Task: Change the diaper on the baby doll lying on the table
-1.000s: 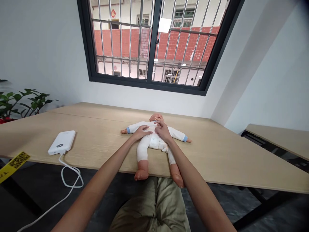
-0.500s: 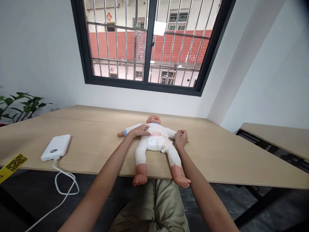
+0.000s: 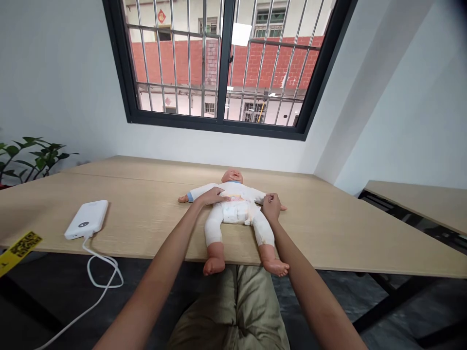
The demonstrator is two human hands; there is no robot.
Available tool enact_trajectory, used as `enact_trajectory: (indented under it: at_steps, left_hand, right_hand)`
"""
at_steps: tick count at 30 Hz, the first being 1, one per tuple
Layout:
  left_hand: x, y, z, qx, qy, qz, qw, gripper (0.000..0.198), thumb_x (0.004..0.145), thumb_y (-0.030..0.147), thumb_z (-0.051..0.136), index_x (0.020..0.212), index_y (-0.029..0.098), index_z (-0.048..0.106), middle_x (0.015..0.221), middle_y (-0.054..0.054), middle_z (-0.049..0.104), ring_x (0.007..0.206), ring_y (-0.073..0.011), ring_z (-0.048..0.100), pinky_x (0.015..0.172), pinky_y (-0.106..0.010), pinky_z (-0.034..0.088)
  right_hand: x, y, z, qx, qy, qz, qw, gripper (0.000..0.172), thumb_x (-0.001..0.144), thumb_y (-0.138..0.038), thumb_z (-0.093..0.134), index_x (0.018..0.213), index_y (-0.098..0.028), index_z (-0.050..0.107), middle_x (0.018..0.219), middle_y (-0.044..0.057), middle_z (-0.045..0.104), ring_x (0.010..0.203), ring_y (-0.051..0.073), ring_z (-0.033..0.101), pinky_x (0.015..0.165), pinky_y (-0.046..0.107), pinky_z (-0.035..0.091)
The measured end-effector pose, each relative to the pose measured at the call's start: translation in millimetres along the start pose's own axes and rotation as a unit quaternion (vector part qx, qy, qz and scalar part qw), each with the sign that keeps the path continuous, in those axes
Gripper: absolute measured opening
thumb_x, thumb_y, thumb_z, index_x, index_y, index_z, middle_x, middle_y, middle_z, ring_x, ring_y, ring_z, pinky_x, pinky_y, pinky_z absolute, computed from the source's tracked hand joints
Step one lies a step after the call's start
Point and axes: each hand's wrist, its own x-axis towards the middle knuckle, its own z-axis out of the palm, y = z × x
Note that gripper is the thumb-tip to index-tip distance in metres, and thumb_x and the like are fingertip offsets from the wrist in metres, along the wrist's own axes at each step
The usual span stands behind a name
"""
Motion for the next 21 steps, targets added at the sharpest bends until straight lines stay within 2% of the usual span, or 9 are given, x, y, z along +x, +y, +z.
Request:
enact_trajectory:
  at_steps: [8,11,21]
  left_hand:
    - [-2.0,-7.2,7.3,-0.038,0.047,0.000,0.998,0.052,0.071,0.063,0.062,0.060,0.021,0.033,0.062,0.005,0.025,0.055,-0.0097,0.022,0.052,-0.026,0.015]
    - [-2.9,-10.0,7.4,-0.048,0.041,-0.005,0.998,0.051,0.074,0.065,0.057,0.061,0.021,0.035,0.062,0.005,0.027,0.055,-0.0098,0.023,0.052,-0.025,0.017]
    - [-3.9,-5.2,7.7,-0.041,0.052,-0.002,0.998,0.049,0.069,0.060,0.065,0.061,0.020,0.038,0.062,0.005,0.029,0.056,-0.0100,0.026,0.052,-0.026,0.018]
  right_hand:
    - [-1.4,-3.3,-0.4,-0.008,0.000,0.021,1.000,0.018,0.074,-0.031,0.043,0.086,-0.021,0.050,0.072,0.002,0.054,0.072,0.021,0.052,0.074,0.031,0.039]
    - [-1.8,-4.6,-0.8,-0.013,-0.005,0.029,0.999,0.019,0.073,-0.030,0.042,0.087,-0.021,0.050,0.071,0.001,0.053,0.071,0.021,0.052,0.074,0.031,0.039]
    - [-2.1,-6.5,-1.8,-0.021,-0.004,0.024,0.999,0.020,0.073,-0.030,0.041,0.088,-0.020,0.049,0.074,0.002,0.054,0.073,0.022,0.052,0.073,0.032,0.039]
